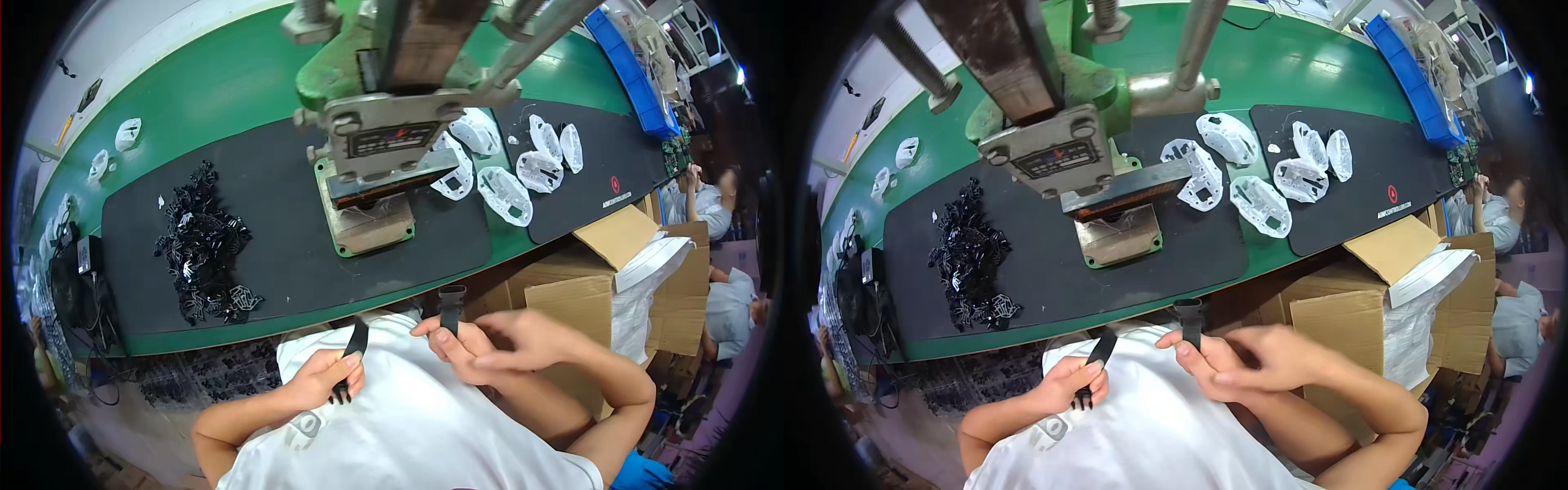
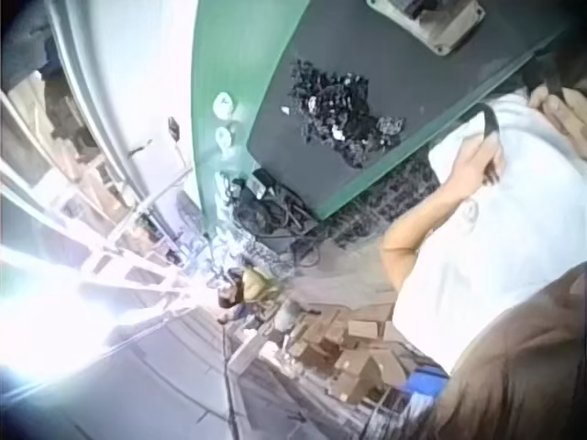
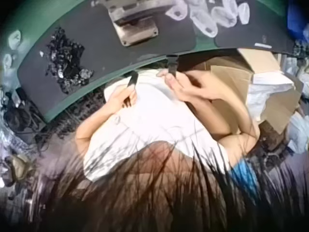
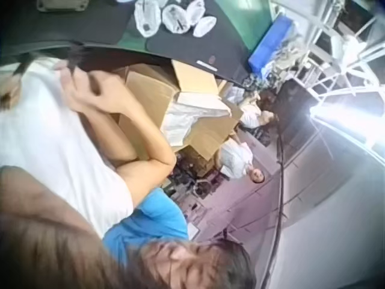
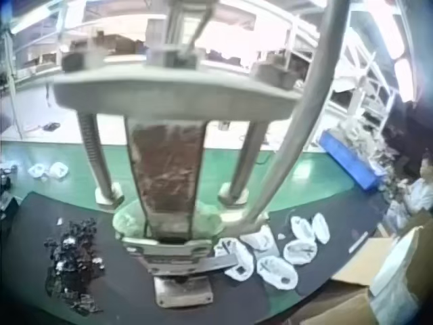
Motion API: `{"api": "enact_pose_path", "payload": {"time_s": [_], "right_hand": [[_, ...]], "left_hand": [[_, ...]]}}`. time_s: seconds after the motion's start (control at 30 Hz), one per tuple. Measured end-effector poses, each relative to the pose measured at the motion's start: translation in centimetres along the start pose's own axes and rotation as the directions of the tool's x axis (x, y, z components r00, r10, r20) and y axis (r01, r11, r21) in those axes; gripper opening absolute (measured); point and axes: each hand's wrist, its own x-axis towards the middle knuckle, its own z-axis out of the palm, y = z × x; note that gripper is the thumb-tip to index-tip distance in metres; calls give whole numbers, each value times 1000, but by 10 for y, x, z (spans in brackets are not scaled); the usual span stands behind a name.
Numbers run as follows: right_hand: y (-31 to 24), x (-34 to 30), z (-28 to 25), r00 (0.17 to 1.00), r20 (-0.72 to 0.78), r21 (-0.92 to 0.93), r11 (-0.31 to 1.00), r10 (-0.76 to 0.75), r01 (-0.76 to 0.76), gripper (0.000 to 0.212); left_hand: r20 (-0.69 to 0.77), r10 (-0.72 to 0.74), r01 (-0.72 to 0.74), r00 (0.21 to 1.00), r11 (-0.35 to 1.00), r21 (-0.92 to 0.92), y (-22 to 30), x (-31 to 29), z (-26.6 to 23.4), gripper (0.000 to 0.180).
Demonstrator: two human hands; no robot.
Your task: Manually assembling small plastic electronic components using a press machine.
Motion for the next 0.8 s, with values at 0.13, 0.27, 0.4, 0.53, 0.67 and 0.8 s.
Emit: {"api": "enact_pose_path", "payload": {"time_s": [0.13, 0.27, 0.4, 0.53, 0.67, 0.8], "right_hand": [[1, 5, -7, 993, 119, -225, 974, -4, 31, 46], [-3, 23, 6, 996, 67, -330, 941, -60, 79, 31], [-17, 51, 23, 972, 87, -311, 933, 220, -183, 23], [-10, 65, 49, 886, 309, -730, 511, -347, 454, 25], [-17, 75, 79, 802, 444, -791, 246, -399, 560, 48], [-20, 79, 87, 769, 529, -800, 91, -358, 593, 62]], "left_hand": [[-203, -44, 28, 978, 996, -82, -7, 4, 8, 42], [-274, 15, -64, 962, 983, -171, -14, -4, 1, 42], [-358, 139, -232, 923, 945, -230, -24, -3, 0, 42], [-518, 245, -398, 820, 893, -207, -17, -10, 6, 41], [-636, 530, -621, 561, 777, 99, -22, -4, 10, 35], [-751, 563, -646, 344, 723, 246, -24, -3, 10, 33]]}}
